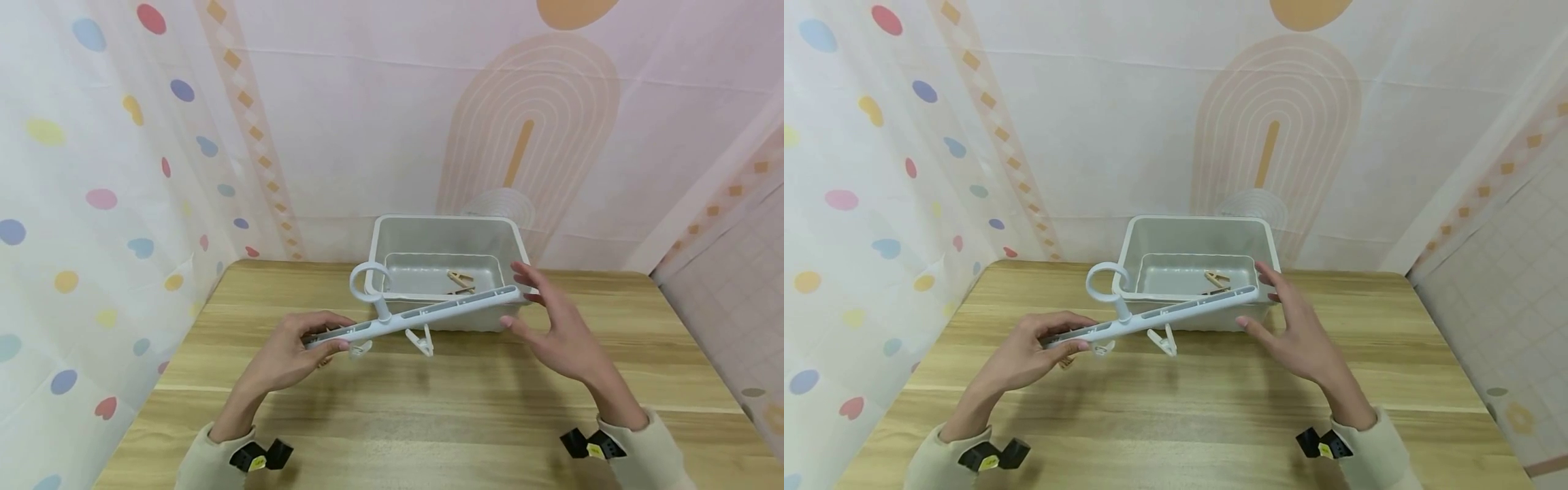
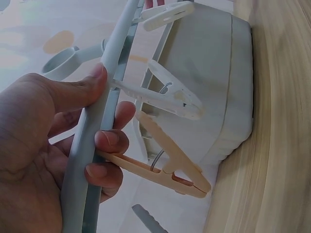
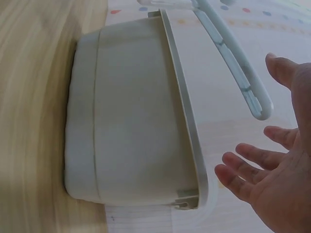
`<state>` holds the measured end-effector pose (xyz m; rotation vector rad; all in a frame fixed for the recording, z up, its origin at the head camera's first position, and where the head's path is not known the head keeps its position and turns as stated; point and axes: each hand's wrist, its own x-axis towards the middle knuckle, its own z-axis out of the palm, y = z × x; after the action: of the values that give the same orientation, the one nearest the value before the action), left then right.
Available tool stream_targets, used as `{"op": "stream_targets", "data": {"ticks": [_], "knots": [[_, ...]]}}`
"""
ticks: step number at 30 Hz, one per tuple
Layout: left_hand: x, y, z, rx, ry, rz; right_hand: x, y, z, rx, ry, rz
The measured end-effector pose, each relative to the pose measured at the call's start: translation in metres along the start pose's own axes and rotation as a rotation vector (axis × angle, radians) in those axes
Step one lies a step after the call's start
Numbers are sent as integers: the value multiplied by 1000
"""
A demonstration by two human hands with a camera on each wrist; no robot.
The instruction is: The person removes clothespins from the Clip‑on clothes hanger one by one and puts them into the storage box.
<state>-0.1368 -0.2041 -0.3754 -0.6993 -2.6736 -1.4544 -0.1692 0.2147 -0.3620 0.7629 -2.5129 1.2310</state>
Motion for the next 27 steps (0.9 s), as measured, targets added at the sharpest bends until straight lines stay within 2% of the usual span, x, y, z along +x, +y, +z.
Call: {"op": "stream_targets", "data": {"ticks": [7,21,27], "knots": [[-1,0,-1,-11,3,-1,-13,-4,9,-6,-7,59],[-2,1,-2,-13,17,-6,-34,-11,30,-62,-12,26],[-1,0,-1,-23,11,4,-36,-8,42,-22,-37,-14]]}}
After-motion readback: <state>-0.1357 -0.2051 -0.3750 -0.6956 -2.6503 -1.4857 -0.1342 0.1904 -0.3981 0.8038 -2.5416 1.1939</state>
